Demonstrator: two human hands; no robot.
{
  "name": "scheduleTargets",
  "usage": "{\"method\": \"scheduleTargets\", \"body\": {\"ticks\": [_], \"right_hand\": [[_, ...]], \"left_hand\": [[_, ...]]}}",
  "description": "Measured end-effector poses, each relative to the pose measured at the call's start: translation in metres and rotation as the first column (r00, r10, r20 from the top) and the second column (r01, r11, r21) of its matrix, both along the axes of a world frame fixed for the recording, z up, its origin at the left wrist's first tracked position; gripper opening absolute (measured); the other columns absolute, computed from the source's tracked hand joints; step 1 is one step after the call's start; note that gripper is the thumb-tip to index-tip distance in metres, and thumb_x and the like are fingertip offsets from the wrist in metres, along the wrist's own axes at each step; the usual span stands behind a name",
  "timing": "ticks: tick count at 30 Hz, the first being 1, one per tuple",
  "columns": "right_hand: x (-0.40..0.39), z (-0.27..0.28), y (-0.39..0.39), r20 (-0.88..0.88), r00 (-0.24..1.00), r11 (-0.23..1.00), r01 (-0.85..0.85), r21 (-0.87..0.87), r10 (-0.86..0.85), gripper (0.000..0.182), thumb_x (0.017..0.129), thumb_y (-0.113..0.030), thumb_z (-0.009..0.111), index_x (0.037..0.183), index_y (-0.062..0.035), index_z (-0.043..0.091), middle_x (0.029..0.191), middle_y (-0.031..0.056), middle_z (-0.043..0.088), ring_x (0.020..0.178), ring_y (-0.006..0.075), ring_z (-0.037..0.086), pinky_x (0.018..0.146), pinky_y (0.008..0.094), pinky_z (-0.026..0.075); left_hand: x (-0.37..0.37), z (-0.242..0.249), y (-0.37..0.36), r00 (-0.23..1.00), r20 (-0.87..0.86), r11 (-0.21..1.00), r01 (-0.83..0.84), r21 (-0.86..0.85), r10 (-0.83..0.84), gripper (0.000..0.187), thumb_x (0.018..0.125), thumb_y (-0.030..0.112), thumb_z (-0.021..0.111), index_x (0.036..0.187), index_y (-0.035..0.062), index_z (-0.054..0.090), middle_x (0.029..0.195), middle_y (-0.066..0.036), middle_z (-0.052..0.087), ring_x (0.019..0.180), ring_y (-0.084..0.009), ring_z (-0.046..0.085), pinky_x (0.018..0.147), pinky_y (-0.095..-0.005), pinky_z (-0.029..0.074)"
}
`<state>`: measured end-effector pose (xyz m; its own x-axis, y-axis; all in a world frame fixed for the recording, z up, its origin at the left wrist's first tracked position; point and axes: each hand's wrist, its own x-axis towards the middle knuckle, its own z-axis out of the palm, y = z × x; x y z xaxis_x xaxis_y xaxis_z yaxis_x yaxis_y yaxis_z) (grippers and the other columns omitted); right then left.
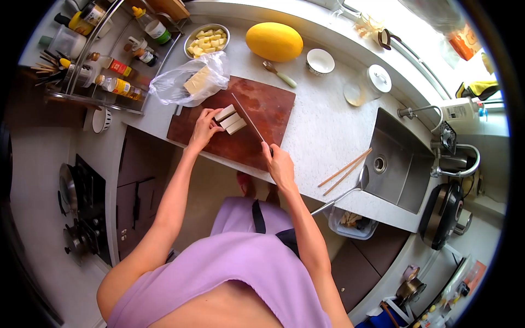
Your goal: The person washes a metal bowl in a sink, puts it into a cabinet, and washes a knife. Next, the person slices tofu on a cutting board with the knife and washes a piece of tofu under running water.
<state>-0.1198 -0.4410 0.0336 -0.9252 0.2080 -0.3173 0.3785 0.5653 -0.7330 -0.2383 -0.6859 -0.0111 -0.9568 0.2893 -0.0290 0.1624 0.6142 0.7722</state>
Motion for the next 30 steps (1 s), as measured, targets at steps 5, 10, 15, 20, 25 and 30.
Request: {"method": "scheduleTargets", "body": {"ticks": [5,10,15,20,25,30], "right_hand": [[-0.006,-0.008,-0.010,-0.053,0.997,0.998,-0.056,-0.004,0.056,0.049,0.095,-0.043,0.051,0.074,0.0011,0.057,0.066,0.0270,0.056,0.064,0.0460,0.054,0.058,0.0485,0.042],[-0.004,-0.009,-0.009,-0.036,0.996,0.996,-0.083,-0.019,0.082,0.049,0.095,-0.041,0.051,0.074,0.0020,0.056,0.066,0.0270,0.056,0.063,0.0465,0.054,0.058,0.0493,0.042],[0.003,0.006,-0.012,-0.078,0.985,0.966,-0.131,0.222,0.152,0.046,0.096,-0.040,0.050,0.076,0.0008,0.053,0.064,0.0264,0.057,0.063,0.0457,0.057,0.056,0.0497,0.044],[0.007,0.020,-0.030,-0.048,0.984,0.964,-0.160,0.212,0.174,0.044,0.097,-0.040,0.047,0.080,-0.0005,0.051,0.063,0.0257,0.057,0.063,0.0454,0.058,0.057,0.0509,0.045],[0.006,0.021,-0.035,0.027,0.986,0.970,-0.167,0.176,0.165,0.046,0.098,-0.042,0.045,0.080,0.0001,0.052,0.065,0.0263,0.058,0.067,0.0462,0.058,0.060,0.0521,0.045],[0.005,0.020,-0.034,0.040,0.987,0.975,-0.162,0.152,0.158,0.047,0.098,-0.042,0.044,0.080,0.0004,0.053,0.067,0.0269,0.059,0.069,0.0463,0.058,0.061,0.0520,0.045]], "left_hand": [[-0.006,-0.006,-0.002,0.995,-0.075,0.998,0.066,0.023,-0.065,0.057,0.065,-0.003,0.078,0.118,0.0046,0.059,0.100,-0.008,0.055,0.066,-0.0143,0.056,0.063,-0.0288,0.049],[-0.002,-0.004,-0.005,0.990,-0.100,0.993,0.102,0.059,-0.096,0.056,0.065,-0.002,0.078,0.118,0.0046,0.059,0.102,-0.007,0.057,0.070,-0.0171,0.056,0.064,-0.0294,0.049],[0.007,0.006,0.000,0.926,-0.378,0.999,-0.025,-0.043,0.006,0.041,0.073,0.016,0.077,0.111,0.0092,0.063,0.103,-0.005,0.059,0.087,-0.0251,0.055,0.080,-0.0381,0.046],[0.013,-0.019,0.026,0.909,-0.202,0.929,-0.370,0.019,0.366,0.025,0.080,0.031,0.072,0.100,0.0152,0.068,0.096,-0.001,0.061,0.093,-0.0239,0.053,0.083,-0.0389,0.041],[0.016,-0.019,0.043,0.834,-0.289,0.852,-0.515,-0.098,0.471,0.019,0.078,0.035,0.073,0.091,0.0209,0.070,0.090,0.002,0.061,0.094,-0.0224,0.053,0.081,-0.0387,0.039],[0.014,-0.020,0.043,0.840,-0.242,0.849,-0.519,-0.097,0.485,0.017,0.077,0.032,0.073,0.090,0.0211,0.070,0.090,0.003,0.062,0.094,-0.0219,0.053,0.081,-0.0391,0.038]]}}
